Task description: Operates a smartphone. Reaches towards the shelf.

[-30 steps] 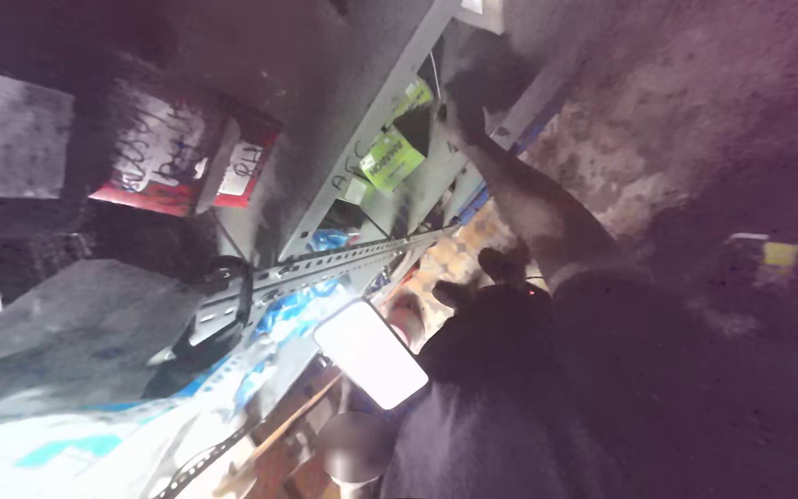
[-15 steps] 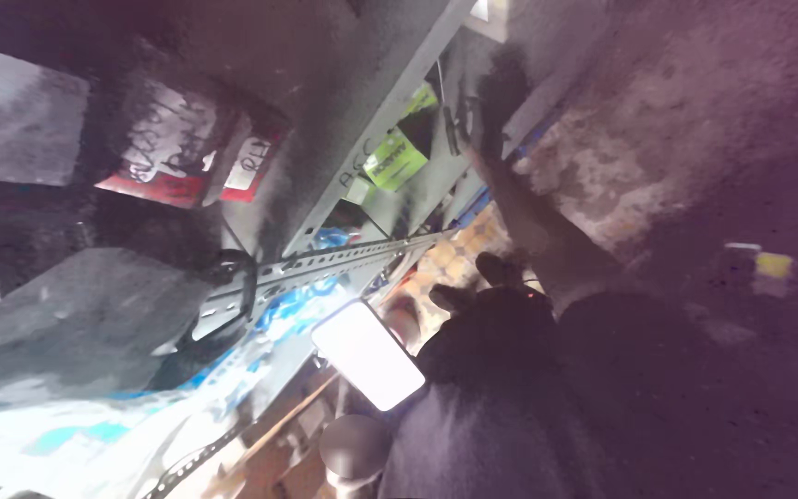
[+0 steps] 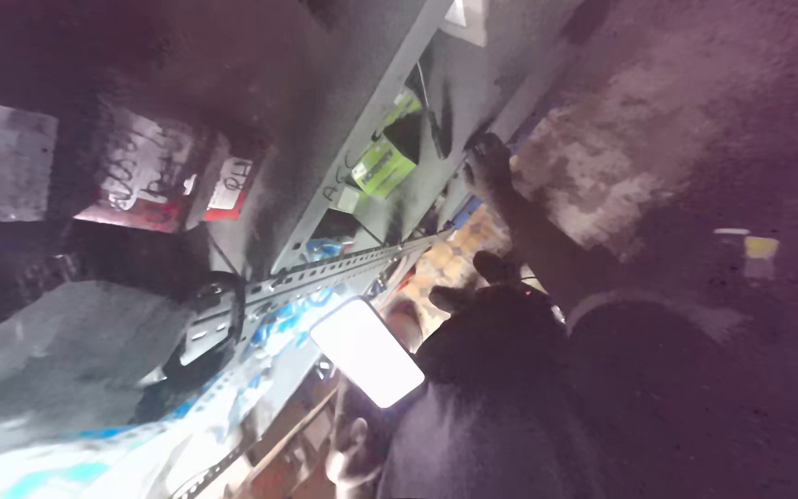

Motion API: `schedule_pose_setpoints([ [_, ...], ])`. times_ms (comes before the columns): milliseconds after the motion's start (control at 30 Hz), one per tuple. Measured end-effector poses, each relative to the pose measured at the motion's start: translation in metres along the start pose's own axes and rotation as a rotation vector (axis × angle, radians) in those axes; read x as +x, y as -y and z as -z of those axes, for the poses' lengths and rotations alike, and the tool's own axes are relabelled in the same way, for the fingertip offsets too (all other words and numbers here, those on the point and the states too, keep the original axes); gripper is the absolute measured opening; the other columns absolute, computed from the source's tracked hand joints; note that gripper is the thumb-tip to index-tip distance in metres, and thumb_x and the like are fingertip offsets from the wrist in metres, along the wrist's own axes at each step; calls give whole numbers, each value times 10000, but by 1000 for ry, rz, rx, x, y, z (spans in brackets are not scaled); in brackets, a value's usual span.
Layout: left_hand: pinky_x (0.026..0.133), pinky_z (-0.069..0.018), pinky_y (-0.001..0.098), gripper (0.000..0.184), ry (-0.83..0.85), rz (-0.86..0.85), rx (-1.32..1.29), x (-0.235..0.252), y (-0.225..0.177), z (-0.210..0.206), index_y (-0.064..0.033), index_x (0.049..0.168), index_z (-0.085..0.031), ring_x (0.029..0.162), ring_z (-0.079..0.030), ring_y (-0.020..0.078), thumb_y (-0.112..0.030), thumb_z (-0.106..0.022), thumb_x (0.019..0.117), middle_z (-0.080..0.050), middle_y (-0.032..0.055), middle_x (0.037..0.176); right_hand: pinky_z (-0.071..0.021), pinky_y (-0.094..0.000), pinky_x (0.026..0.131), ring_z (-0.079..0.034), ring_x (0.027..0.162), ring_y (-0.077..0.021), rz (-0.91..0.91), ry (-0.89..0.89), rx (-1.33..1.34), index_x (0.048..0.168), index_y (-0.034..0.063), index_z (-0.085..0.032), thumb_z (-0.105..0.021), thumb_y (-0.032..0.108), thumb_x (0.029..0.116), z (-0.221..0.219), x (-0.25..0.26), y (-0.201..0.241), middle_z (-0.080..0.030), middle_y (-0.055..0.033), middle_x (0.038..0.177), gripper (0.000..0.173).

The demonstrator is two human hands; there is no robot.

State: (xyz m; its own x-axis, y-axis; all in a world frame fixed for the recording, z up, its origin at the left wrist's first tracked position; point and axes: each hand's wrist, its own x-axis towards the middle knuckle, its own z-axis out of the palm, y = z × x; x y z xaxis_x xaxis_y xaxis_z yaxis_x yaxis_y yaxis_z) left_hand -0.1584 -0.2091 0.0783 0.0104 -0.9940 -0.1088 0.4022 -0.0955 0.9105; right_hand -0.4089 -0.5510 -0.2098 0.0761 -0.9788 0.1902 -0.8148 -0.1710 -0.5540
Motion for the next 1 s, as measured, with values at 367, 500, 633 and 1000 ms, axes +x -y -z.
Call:
schedule_pose_setpoints([
  [367,994,-555,336,460,50,25,-46,7,5,9,-207,1454,-552,1198,-648,117,-248,-615,1000,-672,12,1329,-457,-654,990,-461,1381,-470,-147,214,-18,1413,37,-564,-694,219,905,22,4,29,-452,-268,1525,555],
  [500,1004,-538,272,460,-12,7,5,1,8,14,-223,1450,-574,1191,-642,38,-201,-618,993,-683,-52,1323,-430,-639,1025,-431,1412,-471,-207,371,-10,1495,40,-491,-650,229,947,47,2,40,-446,-228,1563,601],
  [633,938,-563,238,387,-42,36,-26,2,9,14,-225,1372,-641,1094,-680,13,-206,-633,986,-728,-63,1224,-426,-565,1067,-508,1350,-432,-443,588,181,1517,17,-455,-526,119,1049,125,6,79,-464,-263,1526,485],
  [1000,984,-560,319,396,-7,-126,-220,18,-11,-18,-207,1319,-681,1160,-674,78,-434,-517,1039,-733,-20,1226,-412,-592,1069,-480,1346,-492,-457,655,141,1573,35,-363,-544,158,1053,130,4,87,-413,-320,1532,564],
])
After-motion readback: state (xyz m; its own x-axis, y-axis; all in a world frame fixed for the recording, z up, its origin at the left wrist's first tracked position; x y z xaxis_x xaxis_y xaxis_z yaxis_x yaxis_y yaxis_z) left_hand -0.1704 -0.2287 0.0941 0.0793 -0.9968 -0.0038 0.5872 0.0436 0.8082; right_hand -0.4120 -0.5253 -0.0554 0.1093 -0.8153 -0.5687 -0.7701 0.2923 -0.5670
